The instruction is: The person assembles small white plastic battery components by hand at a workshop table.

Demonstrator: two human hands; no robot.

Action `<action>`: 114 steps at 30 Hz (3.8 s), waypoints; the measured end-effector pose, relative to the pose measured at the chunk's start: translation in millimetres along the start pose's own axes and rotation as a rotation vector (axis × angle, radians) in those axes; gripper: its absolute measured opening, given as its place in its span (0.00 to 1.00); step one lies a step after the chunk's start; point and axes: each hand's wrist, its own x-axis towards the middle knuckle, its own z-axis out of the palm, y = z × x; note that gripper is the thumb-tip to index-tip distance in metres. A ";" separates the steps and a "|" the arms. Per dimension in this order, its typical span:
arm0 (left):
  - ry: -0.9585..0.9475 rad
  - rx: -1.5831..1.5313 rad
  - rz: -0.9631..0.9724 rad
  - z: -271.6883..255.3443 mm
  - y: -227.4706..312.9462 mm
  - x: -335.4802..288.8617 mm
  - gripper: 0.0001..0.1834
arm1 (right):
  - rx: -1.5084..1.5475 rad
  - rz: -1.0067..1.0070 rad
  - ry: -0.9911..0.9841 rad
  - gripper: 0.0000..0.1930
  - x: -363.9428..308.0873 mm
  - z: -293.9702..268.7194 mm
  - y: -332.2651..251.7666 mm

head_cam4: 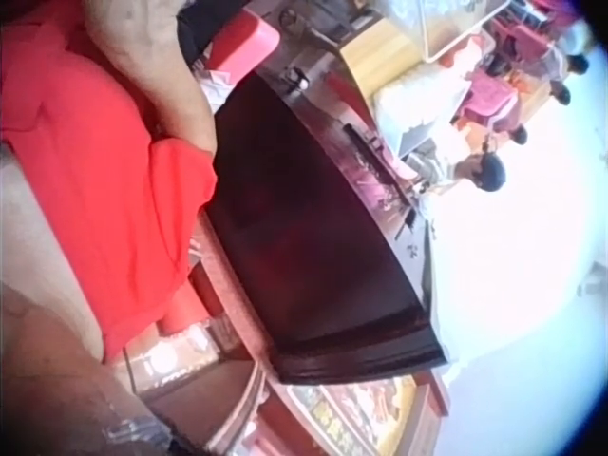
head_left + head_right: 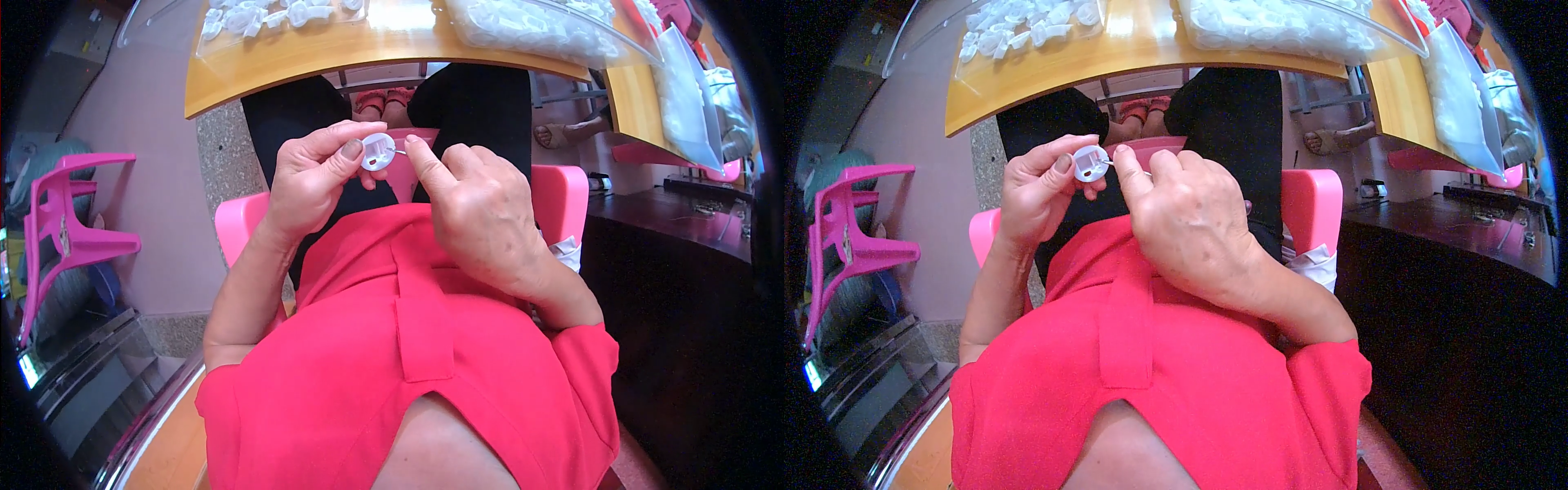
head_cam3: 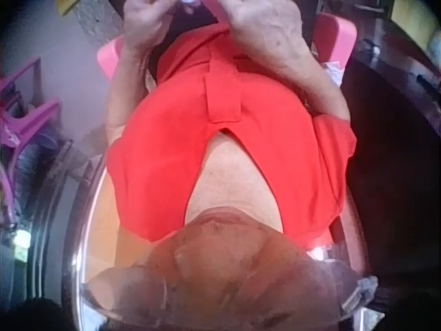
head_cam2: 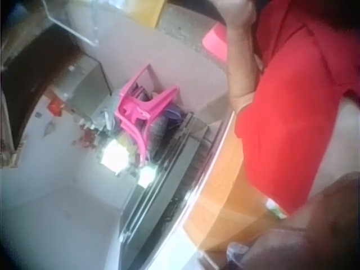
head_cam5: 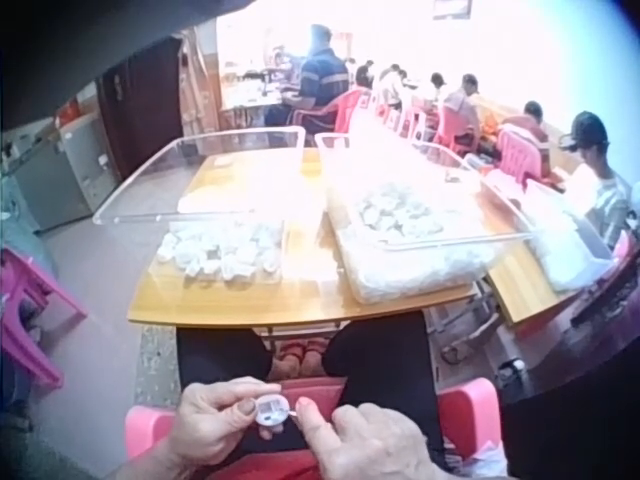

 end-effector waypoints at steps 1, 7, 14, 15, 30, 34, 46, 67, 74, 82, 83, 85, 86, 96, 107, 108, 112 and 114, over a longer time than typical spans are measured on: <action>-0.002 0.001 -0.001 0.2 0.1 -0.1 0.15 | -0.025 -0.006 0.013 0.22 -0.2 0.0 0.4; -0.024 -0.119 -0.028 0.6 -4.3 -0.3 0.16 | -0.122 -0.006 -0.028 0.21 -2.0 -2.0 -6.3; -0.007 -0.187 -0.015 2.0 -7.9 0.1 0.17 | -0.237 0.005 -0.063 0.20 3.3 -4.4 -14.2; -0.002 -0.189 -0.012 2.4 -8.1 0.3 0.17 | -0.265 -0.003 -0.075 0.20 3.8 -4.4 -14.8; 0.019 -0.066 0.032 2.2 -9.2 -0.9 0.15 | 0.005 -0.002 -0.377 0.16 17.3 -10.3 -2.4; 0.012 -0.010 0.030 2.6 -9.1 1.6 0.14 | 0.036 0.084 -0.311 0.20 10.5 -7.3 0.3; 0.024 -0.033 -0.059 4.3 -7.0 -0.5 0.13 | -0.222 -0.105 -0.090 0.19 5.3 -2.3 -5.2; 0.041 0.419 0.026 19.0 16.5 8.2 0.08 | -0.081 -0.236 -0.218 0.16 11.9 -9.2 14.1; 0.447 1.066 0.889 -15.2 135.9 91.4 0.11 | 0.255 -0.045 0.054 0.19 1.0 -19.1 48.5; 0.184 1.615 0.806 -9.9 165.1 200.2 0.17 | 0.605 0.083 -0.174 0.16 -15.5 28.9 71.0; 0.073 1.563 0.770 16.0 160.5 204.9 0.17 | 0.616 0.110 -0.219 0.16 -15.7 37.6 74.9; -0.161 1.522 0.713 49.3 154.9 222.4 0.14 | 0.591 0.101 -0.214 0.15 -17.6 53.2 75.2; -0.273 1.415 0.585 64.9 143.5 235.0 0.12 | 0.572 0.093 -0.212 0.14 -18.0 57.5 77.0; -0.904 2.048 -0.212 132.2 85.7 289.3 0.14 | 0.516 0.009 -0.610 0.17 -22.6 58.9 78.5; -0.810 1.956 -0.118 128.1 86.0 287.5 0.25 | 0.575 0.012 -0.603 0.13 -17.0 56.1 79.6; -0.682 1.789 0.033 123.6 90.0 285.0 0.25 | 0.580 0.010 -0.595 0.12 -15.6 54.2 78.6; -0.466 1.237 0.299 115.3 112.1 256.6 0.22 | 0.589 0.012 -0.565 0.12 -17.4 52.8 78.5; -0.401 1.064 0.291 100.2 121.7 235.3 0.17 | 0.656 0.064 -0.494 0.13 -18.5 53.9 79.4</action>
